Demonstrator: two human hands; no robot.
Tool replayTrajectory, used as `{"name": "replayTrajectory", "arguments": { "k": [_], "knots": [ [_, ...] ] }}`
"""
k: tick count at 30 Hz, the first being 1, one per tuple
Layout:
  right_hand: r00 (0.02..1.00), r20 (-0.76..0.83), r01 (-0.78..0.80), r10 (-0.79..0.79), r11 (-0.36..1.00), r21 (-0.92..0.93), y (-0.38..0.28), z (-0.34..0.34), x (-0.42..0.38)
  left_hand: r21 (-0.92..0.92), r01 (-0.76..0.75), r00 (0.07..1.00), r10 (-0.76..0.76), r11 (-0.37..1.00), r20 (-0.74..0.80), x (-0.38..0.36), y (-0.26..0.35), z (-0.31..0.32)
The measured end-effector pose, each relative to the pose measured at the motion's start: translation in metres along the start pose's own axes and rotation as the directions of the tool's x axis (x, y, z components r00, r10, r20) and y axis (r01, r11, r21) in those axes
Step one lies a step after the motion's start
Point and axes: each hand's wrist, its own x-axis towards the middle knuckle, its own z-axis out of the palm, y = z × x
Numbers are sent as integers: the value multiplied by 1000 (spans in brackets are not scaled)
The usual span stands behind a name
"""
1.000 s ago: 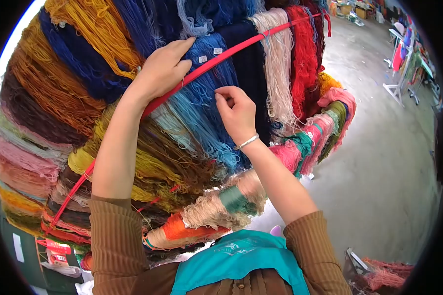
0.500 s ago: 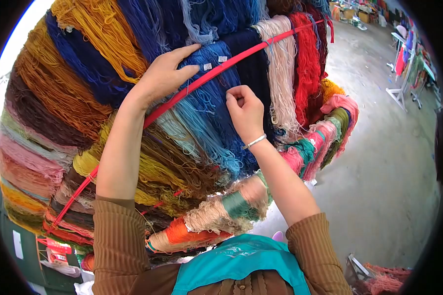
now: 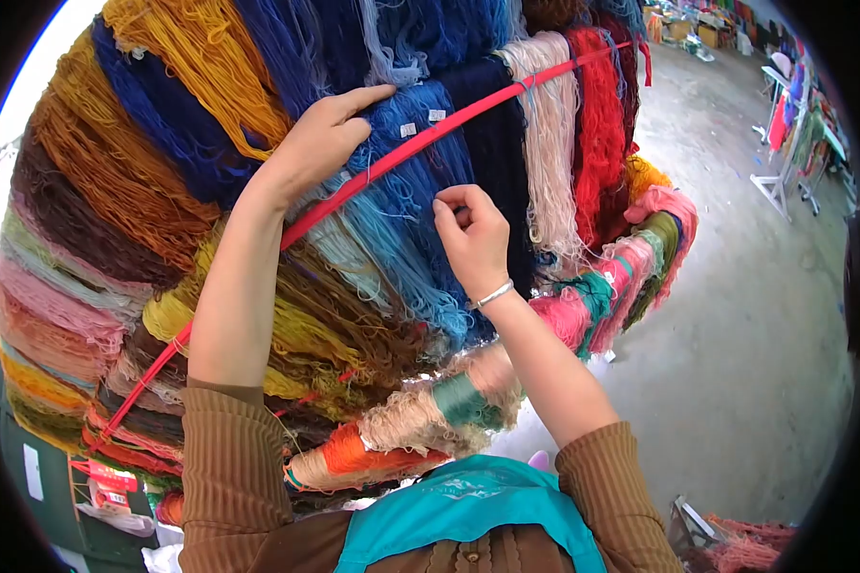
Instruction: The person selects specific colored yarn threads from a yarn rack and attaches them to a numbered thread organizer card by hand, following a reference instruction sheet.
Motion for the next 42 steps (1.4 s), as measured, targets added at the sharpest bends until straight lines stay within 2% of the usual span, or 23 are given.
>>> {"name": "replayTrajectory", "arguments": {
  "k": [2,4,12,14,20,22,25,29,33,36,40,42],
  "knots": [
    [998,-21,-53,53,998,31,3,-3,-1,6,40,999,-40,999,-5,-1,2,3],
    [998,-27,-63,64,998,33,11,-4,-2,141,-34,999,38,989,-30,-1,-2,6],
    [999,4,-47,47,996,70,16,3,4,223,-93,993,106,970,-49,1,-11,9],
    [996,68,-64,60,996,60,12,8,-2,235,-95,993,110,967,-50,1,-10,9],
    [984,104,160,-148,980,-121,-1,20,-28,361,-141,984,172,922,-54,-1,-5,13],
    [980,111,178,-165,978,-112,-2,21,-35,465,-218,964,265,858,-36,-1,-7,14],
    [963,115,263,-245,947,-185,-3,21,-39,464,-232,963,268,855,-14,0,-9,12],
    [971,132,223,-201,958,-180,-4,20,-41,438,-235,962,272,868,-24,1,-14,13],
    [991,74,117,-111,989,-86,1,18,-34,413,-223,965,259,883,-31,0,-14,13],
    [994,9,110,-110,992,-57,6,14,-27,413,-217,966,254,884,-36,1,-14,14],
    [998,-65,3,1,998,63,2,10,-12,405,-204,969,244,891,-47,0,-14,14],
    [997,-81,7,-6,1000,15,2,8,-1,405,-200,970,238,892,-45,0,-13,13]
  ]
}}
